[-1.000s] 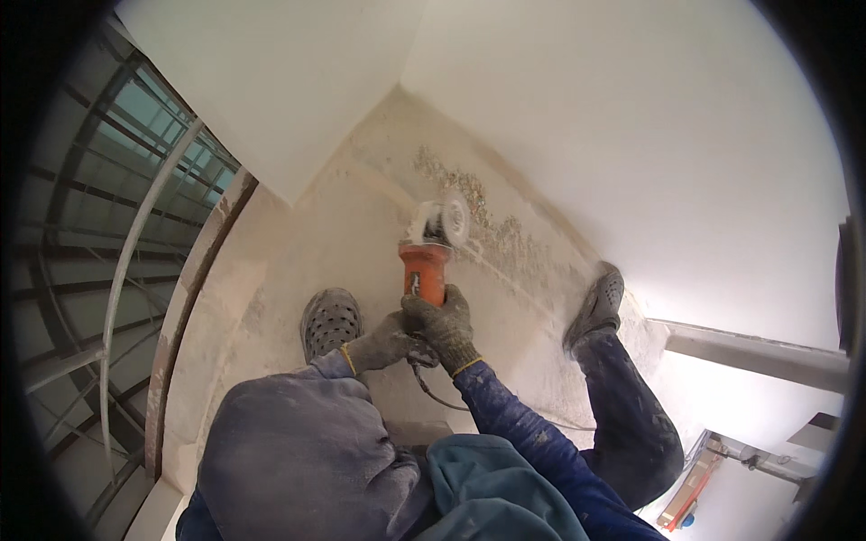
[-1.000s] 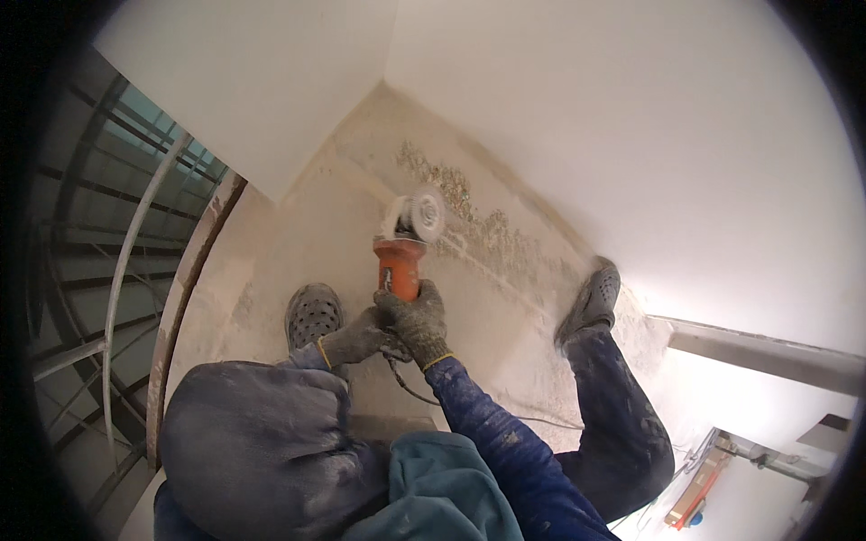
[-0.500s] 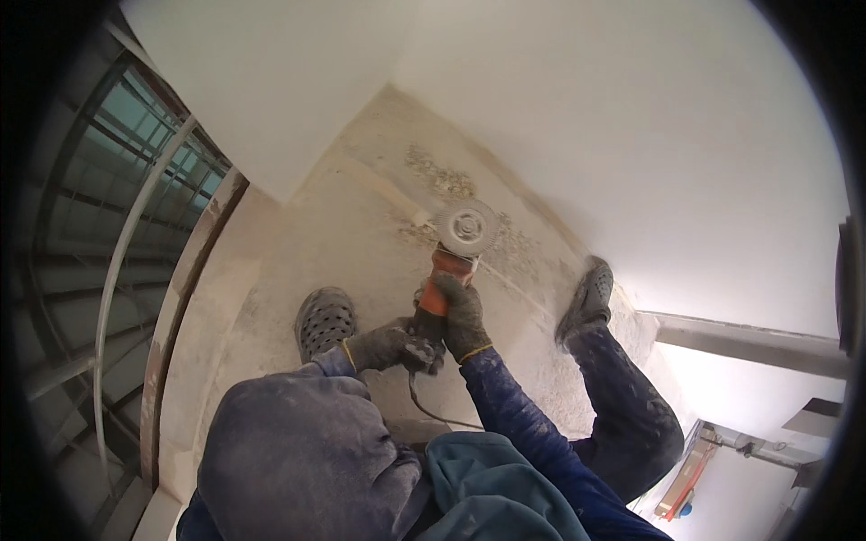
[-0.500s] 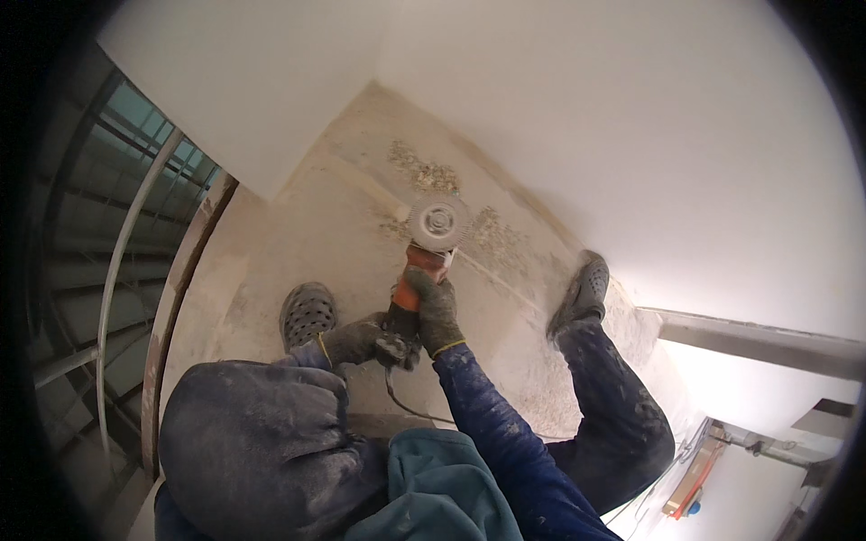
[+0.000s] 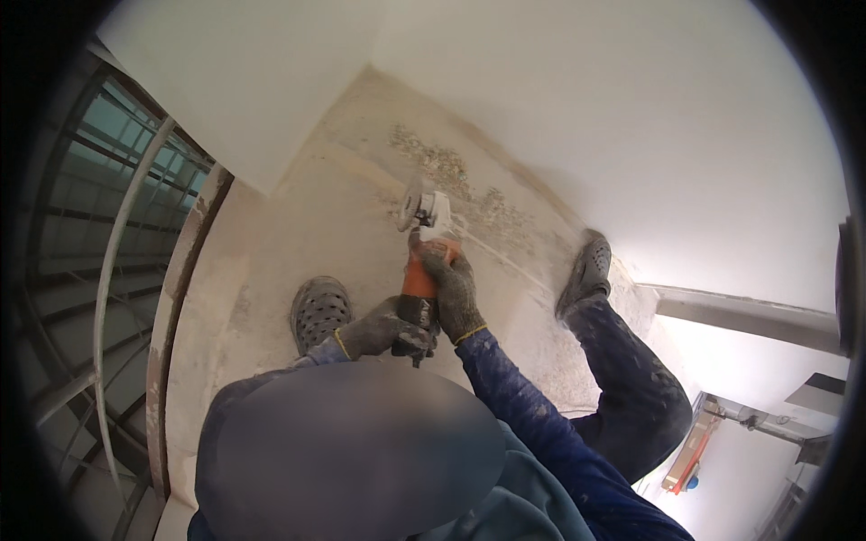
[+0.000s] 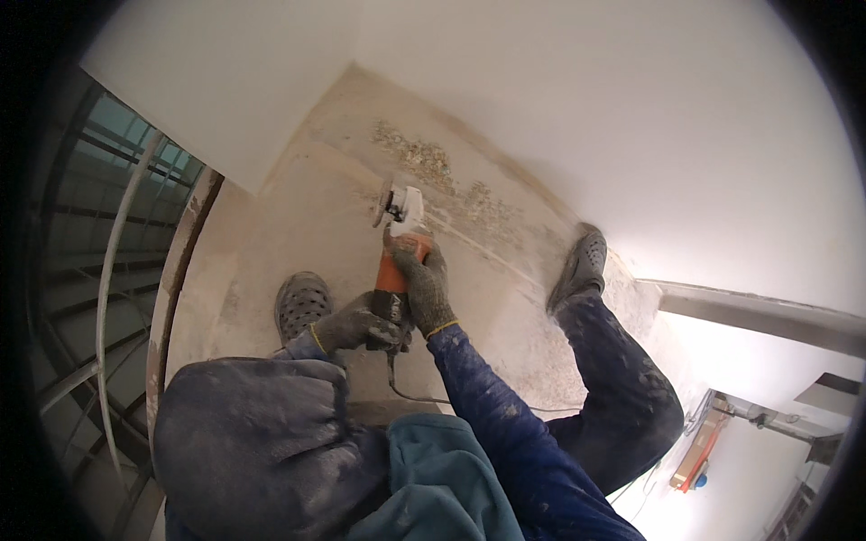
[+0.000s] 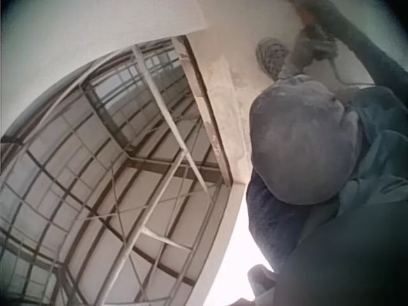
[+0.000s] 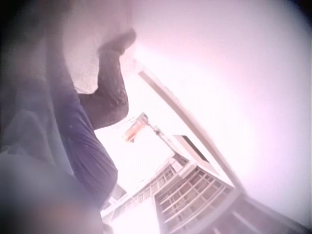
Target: The person uses an angle grinder to smooth the surface of a concrete stair landing. They hold the tool with both hands and move it across the floor, creating dust.
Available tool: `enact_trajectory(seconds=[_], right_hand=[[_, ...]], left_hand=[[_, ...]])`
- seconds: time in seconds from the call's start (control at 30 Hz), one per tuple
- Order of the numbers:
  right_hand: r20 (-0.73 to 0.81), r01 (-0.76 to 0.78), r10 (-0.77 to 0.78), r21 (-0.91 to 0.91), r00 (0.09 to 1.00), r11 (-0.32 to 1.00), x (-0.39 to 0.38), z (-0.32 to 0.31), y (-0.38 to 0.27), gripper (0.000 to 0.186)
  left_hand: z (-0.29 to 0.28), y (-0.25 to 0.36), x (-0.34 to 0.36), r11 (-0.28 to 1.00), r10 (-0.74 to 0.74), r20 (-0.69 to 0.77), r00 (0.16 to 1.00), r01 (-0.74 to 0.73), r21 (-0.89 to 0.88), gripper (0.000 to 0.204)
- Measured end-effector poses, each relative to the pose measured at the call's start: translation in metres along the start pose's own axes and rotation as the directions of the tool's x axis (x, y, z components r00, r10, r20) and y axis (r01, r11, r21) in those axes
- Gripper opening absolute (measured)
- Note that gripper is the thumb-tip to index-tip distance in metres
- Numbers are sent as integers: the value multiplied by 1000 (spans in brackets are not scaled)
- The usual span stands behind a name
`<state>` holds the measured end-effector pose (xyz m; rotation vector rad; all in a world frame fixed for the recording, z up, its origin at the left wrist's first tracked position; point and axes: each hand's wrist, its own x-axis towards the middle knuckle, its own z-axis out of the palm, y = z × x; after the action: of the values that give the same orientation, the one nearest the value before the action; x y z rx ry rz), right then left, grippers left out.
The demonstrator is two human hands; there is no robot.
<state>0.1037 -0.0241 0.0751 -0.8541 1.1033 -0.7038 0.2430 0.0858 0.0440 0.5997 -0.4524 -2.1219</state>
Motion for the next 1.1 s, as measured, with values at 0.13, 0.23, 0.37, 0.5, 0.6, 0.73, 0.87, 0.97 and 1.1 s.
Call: enact_trajectory(seconds=[0.13, 0.23, 0.37, 0.5, 0.6, 0.73, 0.87, 0.97, 1.1], right_hand=[[-124, 141, -148, -67, 981, 988, 2, -3, 6, 40], [-184, 61, -83, -123, 980, 991, 7, -8, 3, 41], [-347, -25, -39, -177, 937, 984, 10, -11, -7, 54], [-333, -85, 26, -164, 943, 983, 10, -12, -24, 62], [-328, -120, 48, -201, 943, 972, 12, -9, -34, 67], [-163, -226, 222, -6, 961, 974, 5, -8, -35, 65], [-33, -342, 344, 65, 938, 938, 2, -6, -30, 48], [-163, -281, 256, -148, 953, 948, 2, -6, -30, 47], [-271, -273, 169, -416, 948, 867, 6, -3, -31, 48]], left_hand=[[13, 5, 15, 964, 68, -289, 955, 12, 266, 51], [19, 14, 23, 899, 105, -315, 943, 46, 436, 57], [23, 22, 29, 659, 193, -222, 956, 41, 751, 48], [26, 20, 32, 945, 3, -119, 993, 36, 324, 44], [22, 20, 37, 955, -5, -111, 994, 38, 294, 42], [8, 12, 39, 992, -17, 57, 998, 23, -120, 42], [-5, -1, 39, 955, 58, 190, 980, 0, -295, 42], [-8, -5, 44, 981, -43, 73, 996, 56, -185, 41], [4, -9, 51, 983, 19, -141, 990, 8, 185, 38]])
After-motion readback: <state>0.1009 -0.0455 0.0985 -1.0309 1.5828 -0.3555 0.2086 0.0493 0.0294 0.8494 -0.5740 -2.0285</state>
